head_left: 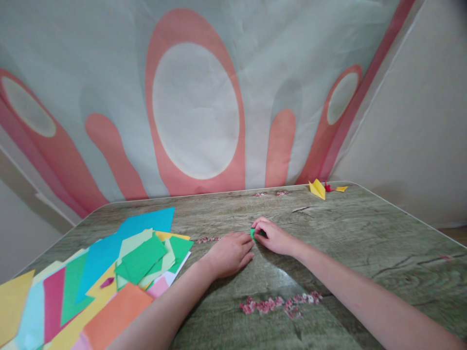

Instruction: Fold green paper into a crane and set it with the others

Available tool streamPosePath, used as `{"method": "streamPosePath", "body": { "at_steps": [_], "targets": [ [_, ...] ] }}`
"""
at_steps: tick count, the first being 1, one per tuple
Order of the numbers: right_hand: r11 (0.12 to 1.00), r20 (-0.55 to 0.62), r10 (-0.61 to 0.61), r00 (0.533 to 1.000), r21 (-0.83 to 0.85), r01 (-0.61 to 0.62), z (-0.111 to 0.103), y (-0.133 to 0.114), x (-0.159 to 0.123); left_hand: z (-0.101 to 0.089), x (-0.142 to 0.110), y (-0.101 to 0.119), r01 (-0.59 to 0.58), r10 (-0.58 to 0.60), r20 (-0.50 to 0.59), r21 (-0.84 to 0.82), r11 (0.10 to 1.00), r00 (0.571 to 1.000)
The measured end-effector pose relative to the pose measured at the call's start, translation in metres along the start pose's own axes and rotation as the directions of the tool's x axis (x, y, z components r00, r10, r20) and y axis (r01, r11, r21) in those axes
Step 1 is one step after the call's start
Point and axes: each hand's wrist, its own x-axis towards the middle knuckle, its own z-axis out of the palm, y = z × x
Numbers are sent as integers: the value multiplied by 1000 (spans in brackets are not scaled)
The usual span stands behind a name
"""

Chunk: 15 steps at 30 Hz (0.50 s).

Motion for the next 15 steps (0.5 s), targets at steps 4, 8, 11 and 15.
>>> {"method": "streamPosePath", "body": {
  "at_steps": [4,8,11,15],
  "targets": [
    [1000,-23,18,1000,-11,-18,1,1,-1,0,0,0,11,-11,7,5,1000,1000],
    [994,-57,69,996,-77,-73,1,3,-2,0,0,1,26,-26,8,11,1000,1000],
    [969,-94,139,986,-192,-155,-3,6,-4,-1,0,1,25,-25,3,3,1000,1000],
    [915,-132,237,963,-301,-267,-8,11,-7,-3,0,0,17,-17,-10,-18,1000,1000]
  ]
}}
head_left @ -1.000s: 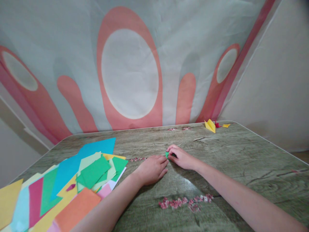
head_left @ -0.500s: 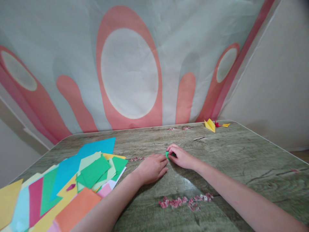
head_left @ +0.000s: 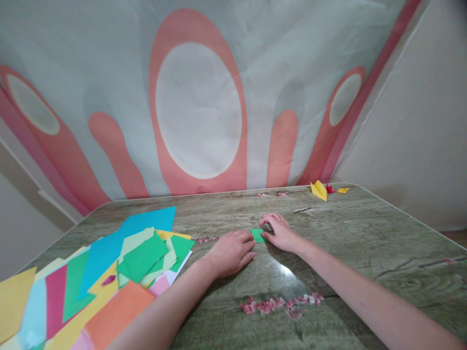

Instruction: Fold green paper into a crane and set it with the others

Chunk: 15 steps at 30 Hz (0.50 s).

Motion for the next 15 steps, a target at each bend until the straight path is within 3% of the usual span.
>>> {"method": "streamPosePath", "body": {
  "at_steps": [10,15],
  "targets": [
    [996,29,68,997,-57,-66,-3,0,0,-4,-2,-5,-41,37,-43,-97,994,998],
    [997,28,57,998,-59,-56,-2,2,0,-3,-1,-8,17,-29,-89,-129,991,996]
  ]
}}
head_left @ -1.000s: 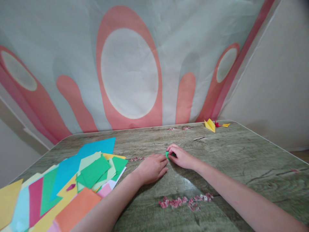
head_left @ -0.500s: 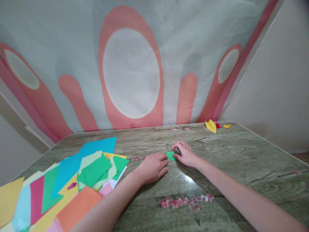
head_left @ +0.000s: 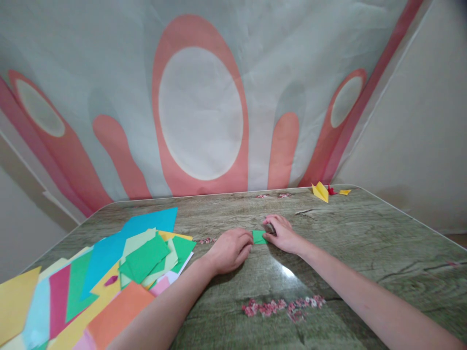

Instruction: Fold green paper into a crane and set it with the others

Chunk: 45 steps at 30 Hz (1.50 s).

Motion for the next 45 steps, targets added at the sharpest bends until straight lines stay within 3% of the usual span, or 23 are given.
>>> {"method": "streamPosePath", "body": {
  "at_steps": [8,18,28,45],
  "targets": [
    [1000,-3,-7,1000,5,7,2,2,0,13,5,11,-21,16,46,96,995,999],
    [1000,0,14,1000,-15,-14,5,6,2,11,6,10,2,-5,49,66,998,999],
    [996,-96,-40,995,-87,32,8,-3,-5,12,5,10,-7,5,35,77,997,999],
    [992,-68,6,998,-122,-14,6,-3,-4,6,-3,11,43,-41,-21,112,993,999]
  ]
}}
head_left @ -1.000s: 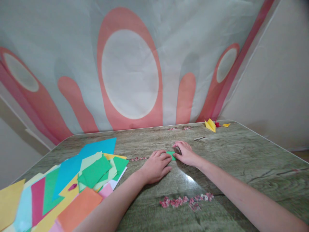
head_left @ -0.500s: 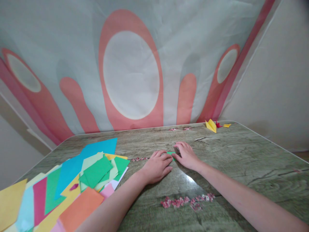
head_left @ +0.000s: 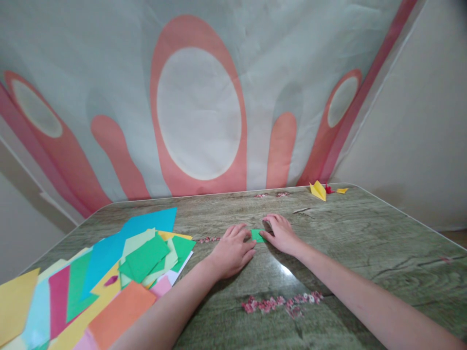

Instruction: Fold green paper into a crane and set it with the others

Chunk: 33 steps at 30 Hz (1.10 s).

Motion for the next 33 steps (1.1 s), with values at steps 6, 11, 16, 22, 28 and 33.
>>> {"method": "streamPosePath", "body": {
  "at_steps": [6,11,16,22,28,33],
  "targets": [
    [1000,-1,-17,1000,0,17,2,4,1,-4,-1,1,-27,27,5,-1,1000,1000],
    [1000,-18,-27,999,7,27,4,7,-1,0,0,-8,-50,49,-10,-59,997,999],
    [999,-105,-35,994,15,37,3,4,-4,10,-1,-13,13,-15,-28,-78,997,999],
    [996,-156,-85,984,-23,82,-12,-11,-8,17,-1,-15,26,-24,29,-64,998,999],
    [956,-3,-259,966,-145,255,-22,-28,-17,15,0,-15,25,-23,33,-38,999,999],
    [921,54,-284,957,-263,288,-27,-43,-27,14,0,-13,28,-27,26,-30,999,999]
  ]
}}
